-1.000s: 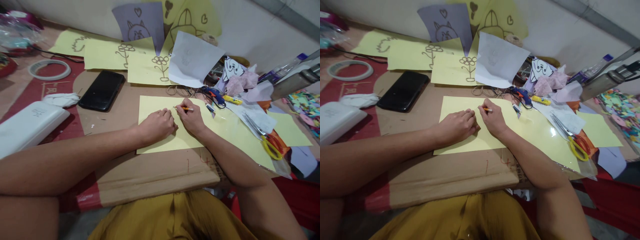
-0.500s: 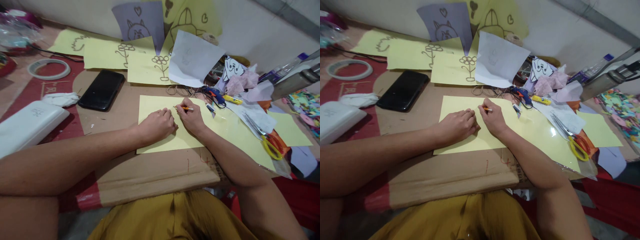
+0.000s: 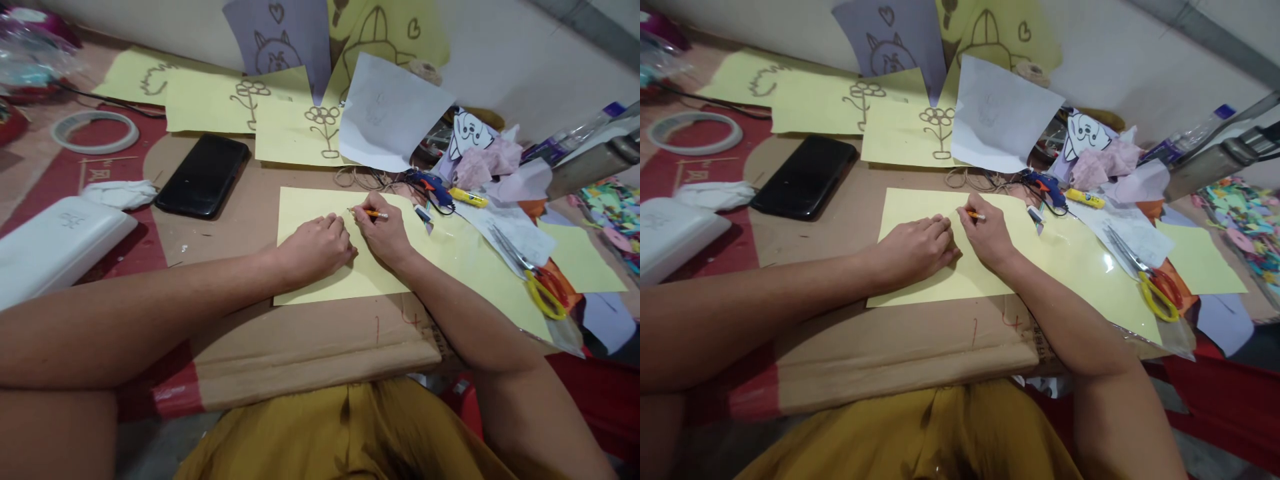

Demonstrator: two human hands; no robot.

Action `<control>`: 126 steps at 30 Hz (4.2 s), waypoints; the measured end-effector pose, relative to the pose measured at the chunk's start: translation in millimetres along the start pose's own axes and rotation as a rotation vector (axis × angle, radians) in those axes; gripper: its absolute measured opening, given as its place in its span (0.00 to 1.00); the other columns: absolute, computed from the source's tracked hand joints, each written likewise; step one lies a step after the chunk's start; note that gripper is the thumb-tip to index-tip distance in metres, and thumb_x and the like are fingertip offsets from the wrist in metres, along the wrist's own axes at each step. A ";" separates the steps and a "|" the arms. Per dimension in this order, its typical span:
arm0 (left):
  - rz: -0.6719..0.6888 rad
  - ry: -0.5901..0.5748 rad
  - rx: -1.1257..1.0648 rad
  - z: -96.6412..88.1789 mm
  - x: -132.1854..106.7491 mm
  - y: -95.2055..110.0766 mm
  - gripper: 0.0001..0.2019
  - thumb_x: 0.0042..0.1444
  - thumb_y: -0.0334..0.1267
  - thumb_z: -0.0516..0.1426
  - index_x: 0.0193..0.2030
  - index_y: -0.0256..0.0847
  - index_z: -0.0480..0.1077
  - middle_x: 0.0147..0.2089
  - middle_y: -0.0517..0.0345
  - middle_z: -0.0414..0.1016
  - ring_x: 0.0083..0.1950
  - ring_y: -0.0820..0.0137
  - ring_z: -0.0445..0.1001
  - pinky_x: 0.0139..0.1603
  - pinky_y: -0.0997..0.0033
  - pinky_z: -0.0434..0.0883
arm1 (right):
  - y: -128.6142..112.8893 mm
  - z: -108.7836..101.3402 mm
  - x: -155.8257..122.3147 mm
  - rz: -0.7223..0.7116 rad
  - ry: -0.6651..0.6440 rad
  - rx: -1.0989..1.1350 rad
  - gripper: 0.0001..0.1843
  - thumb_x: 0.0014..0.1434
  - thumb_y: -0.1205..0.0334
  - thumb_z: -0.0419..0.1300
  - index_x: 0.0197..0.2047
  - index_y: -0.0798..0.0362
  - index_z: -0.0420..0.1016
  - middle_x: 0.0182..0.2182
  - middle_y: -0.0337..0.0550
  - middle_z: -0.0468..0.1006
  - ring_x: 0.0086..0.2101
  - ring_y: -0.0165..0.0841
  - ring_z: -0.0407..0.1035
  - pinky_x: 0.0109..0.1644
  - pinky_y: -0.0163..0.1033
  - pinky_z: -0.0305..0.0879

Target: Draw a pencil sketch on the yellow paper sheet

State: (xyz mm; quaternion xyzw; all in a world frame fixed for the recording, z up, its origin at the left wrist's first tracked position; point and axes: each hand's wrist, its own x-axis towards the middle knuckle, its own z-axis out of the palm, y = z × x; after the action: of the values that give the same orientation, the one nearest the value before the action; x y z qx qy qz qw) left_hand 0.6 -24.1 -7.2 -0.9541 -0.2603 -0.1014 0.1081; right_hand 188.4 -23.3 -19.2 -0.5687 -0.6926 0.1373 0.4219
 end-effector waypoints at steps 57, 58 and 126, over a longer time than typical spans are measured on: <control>-0.013 -0.005 -0.016 1.4 -0.3 0.2 0.19 0.72 0.41 0.54 0.51 0.25 0.79 0.50 0.34 0.81 0.55 0.51 0.80 0.48 0.58 0.79 | 0.5 0.7 2.9 -0.029 -0.017 0.014 0.13 0.66 0.58 0.59 0.30 0.48 0.62 0.26 0.34 0.69 0.28 0.29 0.62 0.37 0.39 0.61; -0.010 -0.006 -0.017 1.7 -0.4 0.1 0.19 0.72 0.41 0.54 0.50 0.25 0.79 0.50 0.34 0.81 0.55 0.51 0.80 0.48 0.58 0.79 | 0.7 0.9 3.1 -0.029 -0.018 0.021 0.13 0.66 0.58 0.60 0.30 0.48 0.63 0.26 0.34 0.69 0.28 0.29 0.62 0.37 0.38 0.61; 0.003 -0.023 0.009 -2.2 0.6 0.4 0.18 0.72 0.40 0.53 0.49 0.24 0.78 0.49 0.34 0.81 0.52 0.51 0.81 0.46 0.59 0.77 | -1.0 4.4 6.6 0.044 -0.077 0.049 0.11 0.66 0.56 0.60 0.33 0.48 0.68 0.28 0.34 0.72 0.29 0.30 0.64 0.37 0.39 0.58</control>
State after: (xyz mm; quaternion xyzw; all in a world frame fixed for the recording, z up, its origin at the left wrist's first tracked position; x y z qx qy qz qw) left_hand 1.1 -24.7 -4.9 -0.9551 -0.2605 -0.0890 0.1097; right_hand 184.5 -16.4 -18.4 -0.5678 -0.6920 0.1853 0.4056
